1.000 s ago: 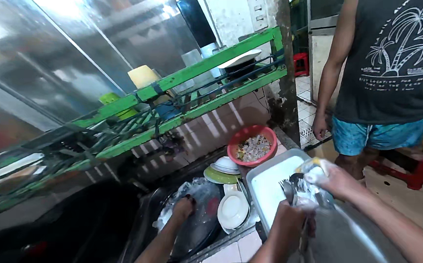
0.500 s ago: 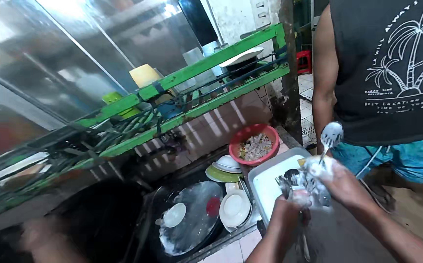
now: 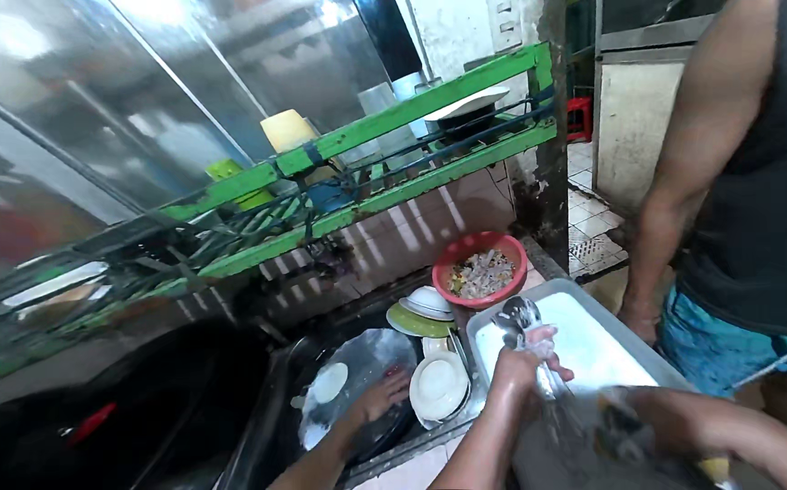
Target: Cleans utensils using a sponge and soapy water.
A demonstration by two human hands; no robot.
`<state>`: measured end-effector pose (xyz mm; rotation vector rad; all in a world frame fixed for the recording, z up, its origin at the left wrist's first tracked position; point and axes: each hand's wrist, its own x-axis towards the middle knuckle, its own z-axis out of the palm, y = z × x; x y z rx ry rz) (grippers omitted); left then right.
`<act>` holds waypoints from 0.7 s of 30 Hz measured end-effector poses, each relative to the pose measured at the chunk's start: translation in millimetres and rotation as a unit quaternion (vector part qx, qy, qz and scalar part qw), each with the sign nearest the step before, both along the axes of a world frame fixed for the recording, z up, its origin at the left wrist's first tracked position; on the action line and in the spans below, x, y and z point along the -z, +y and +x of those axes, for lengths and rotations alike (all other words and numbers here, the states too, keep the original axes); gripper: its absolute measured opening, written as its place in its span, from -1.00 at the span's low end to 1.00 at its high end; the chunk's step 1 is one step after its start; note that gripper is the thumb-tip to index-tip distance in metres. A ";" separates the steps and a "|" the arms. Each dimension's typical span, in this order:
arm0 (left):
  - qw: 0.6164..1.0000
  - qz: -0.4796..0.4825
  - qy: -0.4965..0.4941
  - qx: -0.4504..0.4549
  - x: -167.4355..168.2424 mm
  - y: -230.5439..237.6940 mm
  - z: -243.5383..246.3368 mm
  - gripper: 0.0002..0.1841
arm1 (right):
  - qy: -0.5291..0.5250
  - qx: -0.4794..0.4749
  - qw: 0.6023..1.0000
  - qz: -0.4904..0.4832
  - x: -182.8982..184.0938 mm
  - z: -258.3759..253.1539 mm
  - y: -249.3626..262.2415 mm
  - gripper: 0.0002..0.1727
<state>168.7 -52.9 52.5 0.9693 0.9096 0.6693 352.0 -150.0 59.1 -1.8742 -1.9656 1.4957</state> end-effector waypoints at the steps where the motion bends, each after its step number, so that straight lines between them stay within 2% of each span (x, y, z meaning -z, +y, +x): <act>1: 0.998 0.024 0.059 -0.002 -1.9 2.7 3.1 -0.68 | 0.039 0.070 0.997 0.021 -6.7 7.5 -2.8 -0.46; 3: 0.966 0.120 0.227 0.022 -5.0 0.3 13.9 -0.67 | 0.180 0.236 0.950 0.095 -24.3 7.9 -6.1 -0.41; 5: 0.921 0.230 0.309 0.054 -3.4 -9.1 21.9 -0.57 | 0.267 0.333 0.889 0.165 -38.9 -8.9 -5.2 -0.30; 8: 0.891 0.323 0.315 0.046 17.9 -21.2 25.0 -0.32 | 0.228 0.370 0.865 0.252 -32.0 -33.6 -4.3 -0.28; 10: 0.860 0.336 0.371 0.098 4.7 -22.6 28.3 -0.45 | 0.213 0.427 0.834 0.275 -19.3 -34.8 -2.3 -0.44; 11: 0.866 0.307 0.372 0.130 -7.0 -21.4 28.9 -0.54 | 0.219 0.465 0.816 0.262 -16.0 -29.1 -0.3 -0.50; 13: 0.919 0.170 0.319 0.155 -18.6 -18.0 26.9 -0.63 | 0.237 0.523 0.781 0.244 -8.6 -18.5 4.0 -0.50; 14: 0.946 0.098 0.265 0.155 -18.0 -17.7 25.8 -0.66 | 0.246 0.522 0.780 0.241 -5.1 -15.0 4.5 -0.46; 15: 0.963 0.045 0.216 0.151 -17.4 -19.1 24.8 -0.67 | 0.245 0.497 0.799 0.236 -2.5 -13.5 3.9 -0.42; 16: 0.972 0.024 0.191 0.138 -16.5 -22.4 24.3 -0.73 | 0.228 0.459 0.828 0.229 -0.2 -13.7 3.6 -0.39; 18: 0.975 0.052 0.186 0.110 -8.6 -30.1 21.0 -0.85 | 0.166 0.399 0.872 0.228 1.5 -12.9 6.2 -0.40; 19: 0.975 0.075 0.182 0.100 -3.8 -33.0 17.5 -0.81 | 0.139 0.403 0.872 0.240 0.9 -9.4 8.9 -0.46; 21: 0.972 0.100 0.191 0.091 0.9 -34.8 11.1 -0.75 | 0.126 0.456 0.841 0.263 -4.7 1.2 15.5 -0.52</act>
